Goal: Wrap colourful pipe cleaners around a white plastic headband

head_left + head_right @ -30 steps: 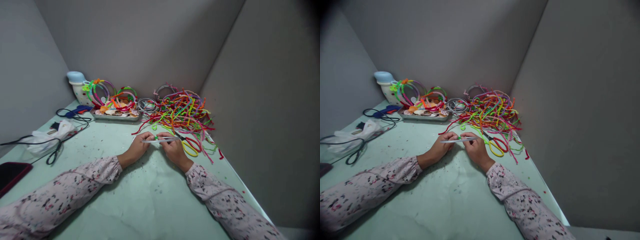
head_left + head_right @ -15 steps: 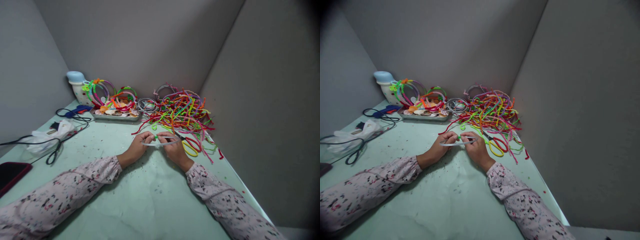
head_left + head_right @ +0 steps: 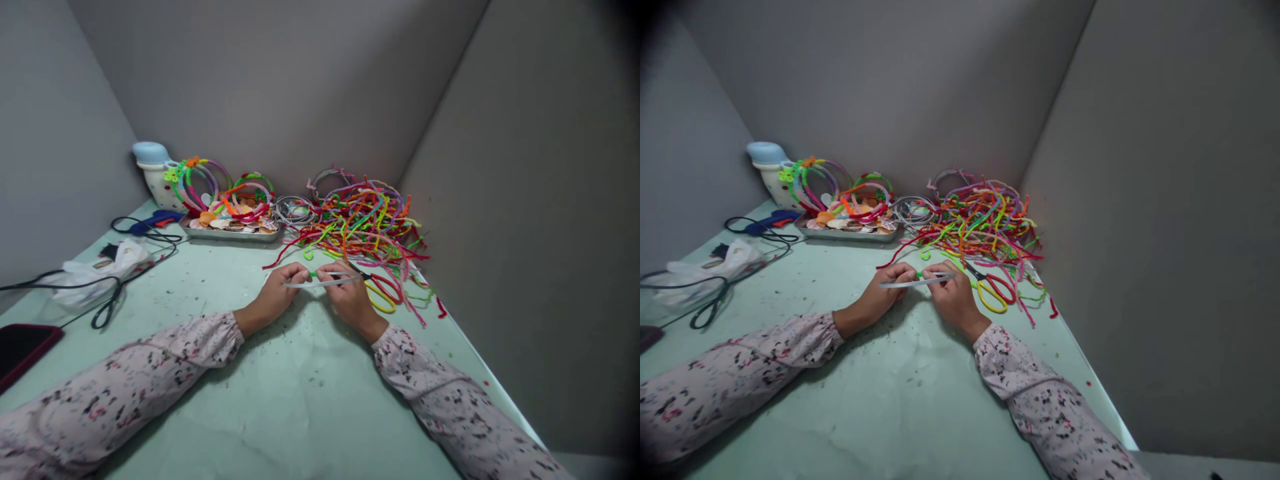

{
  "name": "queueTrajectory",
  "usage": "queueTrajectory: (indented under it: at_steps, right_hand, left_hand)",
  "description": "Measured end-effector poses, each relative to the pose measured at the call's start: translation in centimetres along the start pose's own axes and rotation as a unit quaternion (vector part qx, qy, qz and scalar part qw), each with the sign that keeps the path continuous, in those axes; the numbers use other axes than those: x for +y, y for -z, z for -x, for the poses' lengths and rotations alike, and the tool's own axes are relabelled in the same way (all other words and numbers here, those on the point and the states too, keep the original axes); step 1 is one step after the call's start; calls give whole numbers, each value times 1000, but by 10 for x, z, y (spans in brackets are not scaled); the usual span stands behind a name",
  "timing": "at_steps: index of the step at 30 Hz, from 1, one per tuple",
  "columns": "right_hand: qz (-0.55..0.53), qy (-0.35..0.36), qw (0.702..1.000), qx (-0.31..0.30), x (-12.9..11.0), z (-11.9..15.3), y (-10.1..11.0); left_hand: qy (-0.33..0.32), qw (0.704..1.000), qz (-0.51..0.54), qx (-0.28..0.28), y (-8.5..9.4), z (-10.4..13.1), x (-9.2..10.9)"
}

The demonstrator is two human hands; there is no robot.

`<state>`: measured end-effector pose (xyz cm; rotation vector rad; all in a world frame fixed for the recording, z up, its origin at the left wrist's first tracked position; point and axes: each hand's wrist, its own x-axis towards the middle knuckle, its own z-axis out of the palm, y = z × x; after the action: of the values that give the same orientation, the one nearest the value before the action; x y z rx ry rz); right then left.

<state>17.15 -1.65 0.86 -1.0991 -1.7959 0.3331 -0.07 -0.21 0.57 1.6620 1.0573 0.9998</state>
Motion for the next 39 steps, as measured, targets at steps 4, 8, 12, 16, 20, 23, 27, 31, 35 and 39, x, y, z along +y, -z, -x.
queueTrajectory:
  at_steps: [4,8,12,16,20,23,27,31,35,39]
  right_hand:
    - [-2,-4,1000,-4,2,0,-1]
    - [-9,-9,1000,-6,1,0,-1]
    - [-8,-16,1000,-1,1,0,-2]
    - [-15,-14,1000,-4,5,1,-3]
    - [-27,-24,999,-5,8,0,-4]
    - [-34,-32,999,-7,8,0,-5]
    - [-45,-52,998,-10,7,1,-5]
    - [-63,-78,995,-14,7,1,-5]
    - [-77,-82,993,-21,7,1,-5]
    - [-98,-90,991,-24,6,1,-4]
  left_hand:
    - [-3,1000,-5,-1,0,-1,-1]
    - [-5,1000,-11,-2,1,-1,1]
    - [-2,1000,-9,0,1,-1,2]
    - [-7,1000,-3,1,0,-2,-1]
    - [-7,1000,-6,-2,0,-3,-3]
    - [-11,1000,-5,-4,0,-2,-2]
    - [-10,1000,-11,-3,0,-2,-2]
    - [-7,1000,-19,-4,0,-3,-2]
    - [-12,1000,-18,-7,0,-3,-3]
    - [-12,1000,-13,-15,0,-3,-3]
